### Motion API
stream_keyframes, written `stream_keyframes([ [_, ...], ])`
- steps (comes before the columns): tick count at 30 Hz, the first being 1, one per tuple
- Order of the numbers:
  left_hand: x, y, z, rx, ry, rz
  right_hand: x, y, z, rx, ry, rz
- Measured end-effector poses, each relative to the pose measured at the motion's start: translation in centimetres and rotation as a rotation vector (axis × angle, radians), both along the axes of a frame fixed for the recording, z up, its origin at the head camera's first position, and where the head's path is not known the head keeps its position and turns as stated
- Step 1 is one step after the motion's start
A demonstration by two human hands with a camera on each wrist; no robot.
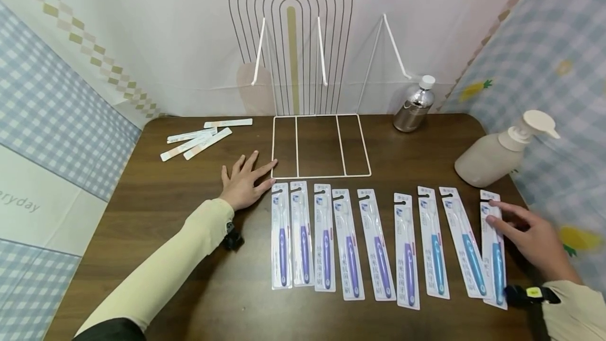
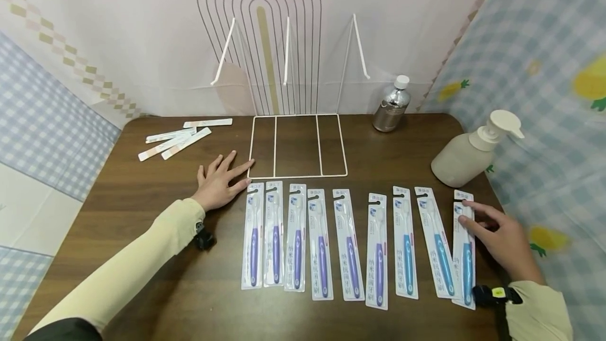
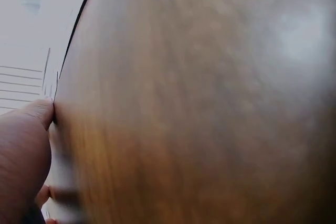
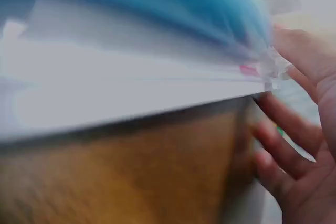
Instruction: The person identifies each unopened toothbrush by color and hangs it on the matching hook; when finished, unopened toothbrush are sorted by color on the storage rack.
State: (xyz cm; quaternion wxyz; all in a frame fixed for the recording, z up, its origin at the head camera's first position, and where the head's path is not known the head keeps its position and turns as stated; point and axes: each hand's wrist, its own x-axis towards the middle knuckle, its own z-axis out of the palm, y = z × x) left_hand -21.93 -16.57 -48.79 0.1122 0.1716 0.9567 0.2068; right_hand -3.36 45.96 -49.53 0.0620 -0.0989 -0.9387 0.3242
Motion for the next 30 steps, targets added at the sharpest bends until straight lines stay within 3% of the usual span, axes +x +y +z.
stream_keyframes([
  [5,-0.2,0.0,0.2,-0.002,-0.001,0.01,-0.1,-2.2,3.3,-0.088,0.128,0.053],
  [12,-0.1,0.4,0.6,0.003,-0.005,0.015,-2.1,-7.2,10.2,0.031,0.336,0.129],
  [18,0.1,0.4,0.6,0.005,-0.012,0.028,-5.3,-12.3,14.7,0.064,0.569,0.289],
  [21,0.1,0.3,0.6,0.01,-0.013,0.031,-7.1,-15.0,16.3,0.054,0.639,0.345],
  [24,0.1,0.2,0.5,0.013,-0.015,0.036,-8.8,-17.4,17.3,-0.021,0.679,0.37],
  [30,0.1,0.2,0.4,0.03,-0.021,0.039,-11.4,-20.2,17.7,-0.138,0.749,0.33],
])
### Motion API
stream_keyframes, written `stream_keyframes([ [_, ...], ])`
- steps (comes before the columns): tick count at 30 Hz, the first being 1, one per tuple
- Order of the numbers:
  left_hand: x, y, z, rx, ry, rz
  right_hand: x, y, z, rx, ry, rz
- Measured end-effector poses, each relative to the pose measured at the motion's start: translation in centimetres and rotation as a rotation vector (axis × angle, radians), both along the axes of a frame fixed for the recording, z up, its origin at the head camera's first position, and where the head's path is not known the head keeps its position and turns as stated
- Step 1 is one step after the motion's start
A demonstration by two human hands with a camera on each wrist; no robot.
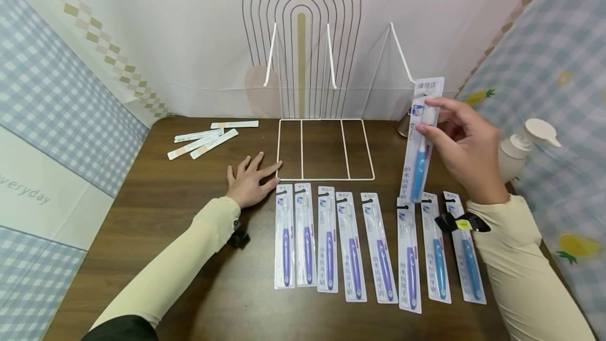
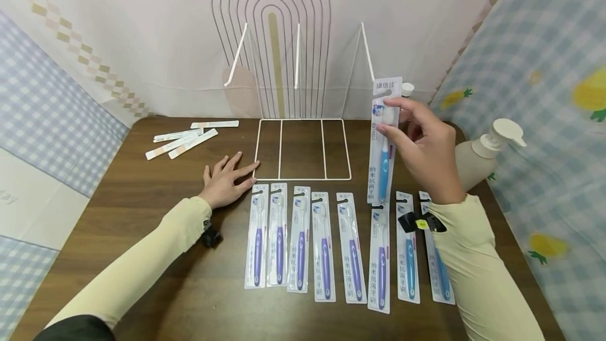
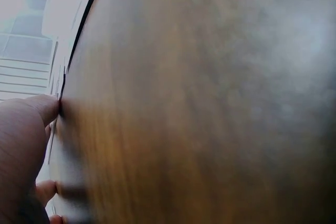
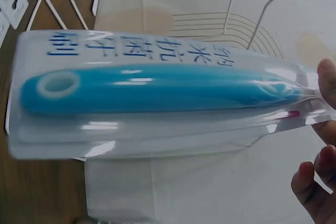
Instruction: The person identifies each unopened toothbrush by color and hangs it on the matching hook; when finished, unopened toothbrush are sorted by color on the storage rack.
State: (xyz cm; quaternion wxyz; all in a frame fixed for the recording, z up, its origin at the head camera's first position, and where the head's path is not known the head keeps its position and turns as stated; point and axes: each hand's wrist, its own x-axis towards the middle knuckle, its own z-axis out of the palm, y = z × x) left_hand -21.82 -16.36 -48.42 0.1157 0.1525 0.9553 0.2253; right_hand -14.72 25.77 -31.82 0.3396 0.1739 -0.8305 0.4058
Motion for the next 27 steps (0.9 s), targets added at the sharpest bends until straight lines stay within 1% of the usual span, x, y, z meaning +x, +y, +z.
stream_keyframes([
  [3,-0.1,0.1,-0.1,-0.003,-0.005,0.0,-0.9,-0.4,-0.4,-0.042,0.009,-0.015],
  [8,-0.2,0.1,-0.1,-0.011,-0.007,0.008,-2.4,-1.0,-1.0,-0.084,-0.007,-0.018],
  [13,0.0,0.2,0.1,0.001,-0.001,0.008,-4.7,-1.7,-1.7,-0.145,-0.046,-0.023],
  [20,0.4,0.3,0.3,0.01,-0.001,0.008,-9.1,-2.0,-2.4,-0.256,-0.108,-0.046],
  [27,0.5,0.3,0.3,0.013,0.006,0.013,-14.0,-1.7,-2.2,-0.407,-0.196,0.031],
])
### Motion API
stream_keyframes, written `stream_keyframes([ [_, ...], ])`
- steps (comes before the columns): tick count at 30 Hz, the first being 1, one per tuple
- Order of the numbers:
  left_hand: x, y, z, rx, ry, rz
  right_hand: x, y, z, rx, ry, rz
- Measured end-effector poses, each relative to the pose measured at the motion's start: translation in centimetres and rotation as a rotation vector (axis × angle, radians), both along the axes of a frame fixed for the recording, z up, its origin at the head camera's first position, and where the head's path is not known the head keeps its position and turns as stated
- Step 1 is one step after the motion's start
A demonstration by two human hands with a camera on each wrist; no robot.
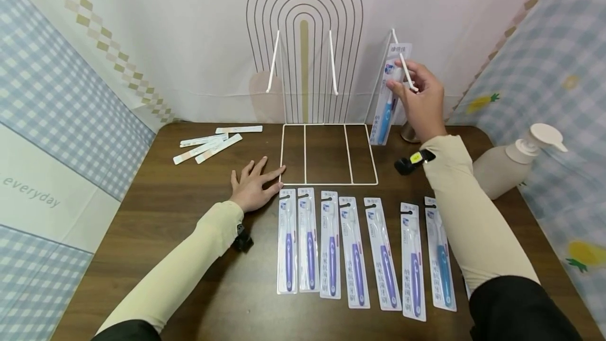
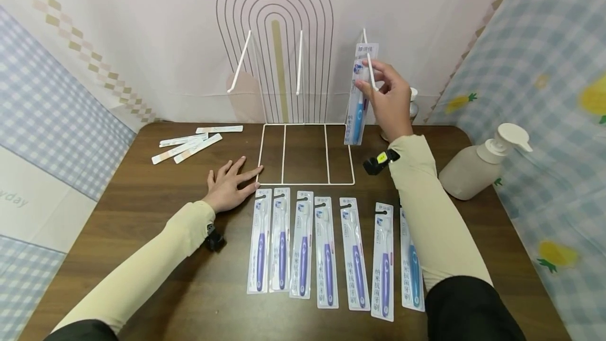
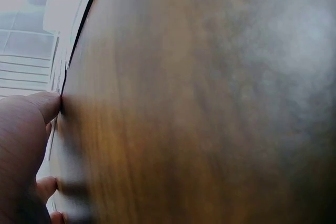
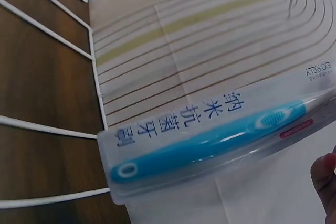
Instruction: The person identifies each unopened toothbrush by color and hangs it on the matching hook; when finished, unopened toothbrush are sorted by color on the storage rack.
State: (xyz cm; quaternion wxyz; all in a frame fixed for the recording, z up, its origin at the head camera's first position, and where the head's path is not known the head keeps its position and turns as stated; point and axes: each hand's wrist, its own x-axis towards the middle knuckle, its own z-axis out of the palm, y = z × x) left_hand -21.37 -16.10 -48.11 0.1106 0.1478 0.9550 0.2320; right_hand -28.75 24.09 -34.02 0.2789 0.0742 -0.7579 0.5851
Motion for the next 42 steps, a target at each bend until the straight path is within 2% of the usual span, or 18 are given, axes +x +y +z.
stream_keyframes([
  [4,-0.1,-0.1,-0.2,0.002,0.0,0.002,-1.1,-0.4,0.8,-0.048,-0.038,0.027],
  [9,-0.2,-0.2,-0.6,0.011,0.008,0.003,-1.2,-1.2,2.0,-0.062,-0.015,0.044],
  [14,-0.3,-0.2,-0.8,0.016,0.009,0.006,-1.5,-1.4,2.2,-0.039,-0.018,0.042],
  [19,-0.2,-0.2,-0.4,0.016,0.005,0.009,-1.2,-1.4,2.4,0.007,-0.042,0.013],
  [23,-0.3,-0.3,-0.4,0.002,-0.002,0.01,-0.2,-0.5,1.7,0.029,-0.034,-0.007],
  [26,-0.3,-0.2,-0.4,-0.001,-0.003,0.006,1.6,0.8,0.7,0.044,-0.026,0.012],
  [29,-0.3,-0.2,-0.4,0.0,-0.001,0.003,4.9,2.3,0.0,0.082,-0.053,0.049],
  [31,-0.3,-0.2,-0.3,-0.001,-0.004,0.005,7.7,3.3,-0.4,0.149,-0.084,0.055],
  [36,-0.4,-0.2,-0.4,-0.006,-0.015,0.008,14.3,6.3,-2.1,0.405,-0.126,0.019],
  [39,-0.4,-0.2,-0.5,-0.012,-0.015,0.011,17.1,8.3,-3.6,0.512,-0.174,-0.009],
  [42,-0.4,-0.2,-0.6,-0.006,-0.004,0.016,19.1,10.1,-5.1,0.589,-0.23,-0.046],
])
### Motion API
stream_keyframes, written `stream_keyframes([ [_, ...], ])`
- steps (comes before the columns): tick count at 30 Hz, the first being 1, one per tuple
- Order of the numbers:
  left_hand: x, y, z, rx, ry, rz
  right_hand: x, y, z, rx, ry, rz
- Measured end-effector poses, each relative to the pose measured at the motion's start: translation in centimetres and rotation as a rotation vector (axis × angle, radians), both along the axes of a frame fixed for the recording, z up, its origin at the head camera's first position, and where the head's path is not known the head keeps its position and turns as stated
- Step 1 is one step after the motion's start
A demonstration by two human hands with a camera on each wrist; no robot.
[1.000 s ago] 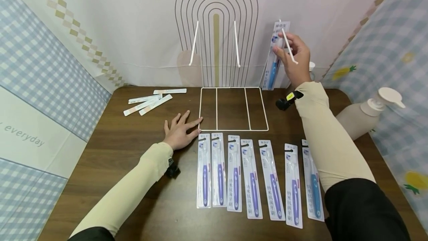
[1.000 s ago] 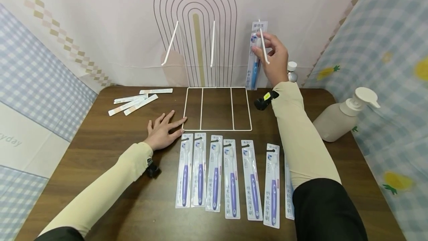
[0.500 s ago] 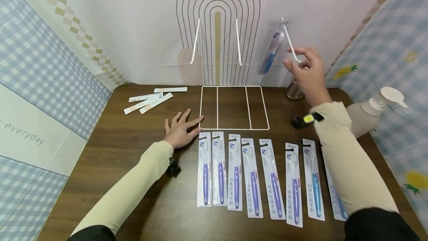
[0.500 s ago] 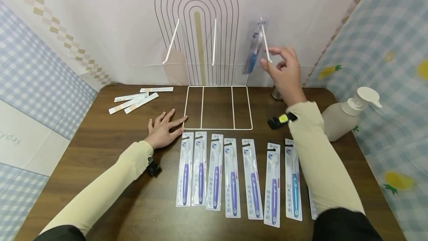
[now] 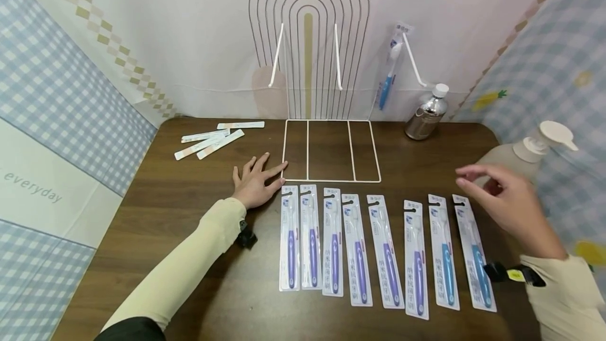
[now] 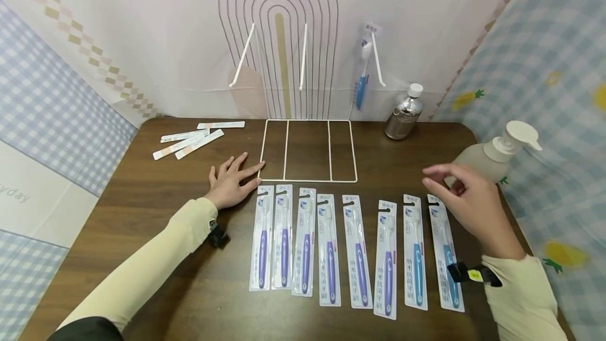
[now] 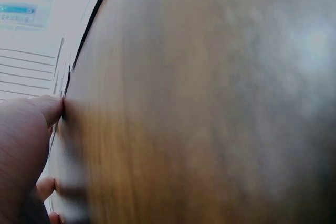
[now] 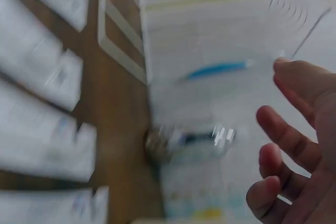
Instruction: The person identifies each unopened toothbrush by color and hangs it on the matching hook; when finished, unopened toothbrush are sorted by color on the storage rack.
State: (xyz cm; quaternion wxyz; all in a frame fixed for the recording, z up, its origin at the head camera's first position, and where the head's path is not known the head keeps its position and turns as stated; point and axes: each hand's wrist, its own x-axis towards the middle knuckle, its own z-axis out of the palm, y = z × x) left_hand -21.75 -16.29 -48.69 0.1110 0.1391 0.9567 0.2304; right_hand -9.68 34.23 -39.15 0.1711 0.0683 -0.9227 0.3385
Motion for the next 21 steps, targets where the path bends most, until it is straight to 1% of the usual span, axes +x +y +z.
stream_keyframes([
  [3,0.0,0.0,0.0,0.008,0.011,0.0,1.3,1.8,-1.5,0.086,-0.043,-0.031],
  [7,0.0,0.1,0.1,0.009,0.01,-0.001,2.4,4.1,-3.8,0.163,-0.155,-0.032],
  [13,0.0,0.1,0.0,0.02,0.02,0.0,2.7,6.6,-7.7,0.216,-0.351,-0.022],
  [15,0.0,0.1,0.0,0.021,0.025,-0.004,2.7,7.0,-8.7,0.233,-0.394,-0.026],
  [18,-0.1,0.1,-0.1,0.016,0.023,-0.008,2.6,7.1,-9.5,0.229,-0.428,-0.049],
  [19,-0.1,0.1,-0.1,0.014,0.021,-0.008,2.6,7.0,-9.7,0.222,-0.429,-0.061],
  [21,-0.1,0.1,-0.1,0.012,0.019,-0.01,2.8,6.9,-9.9,0.198,-0.403,-0.093],
])
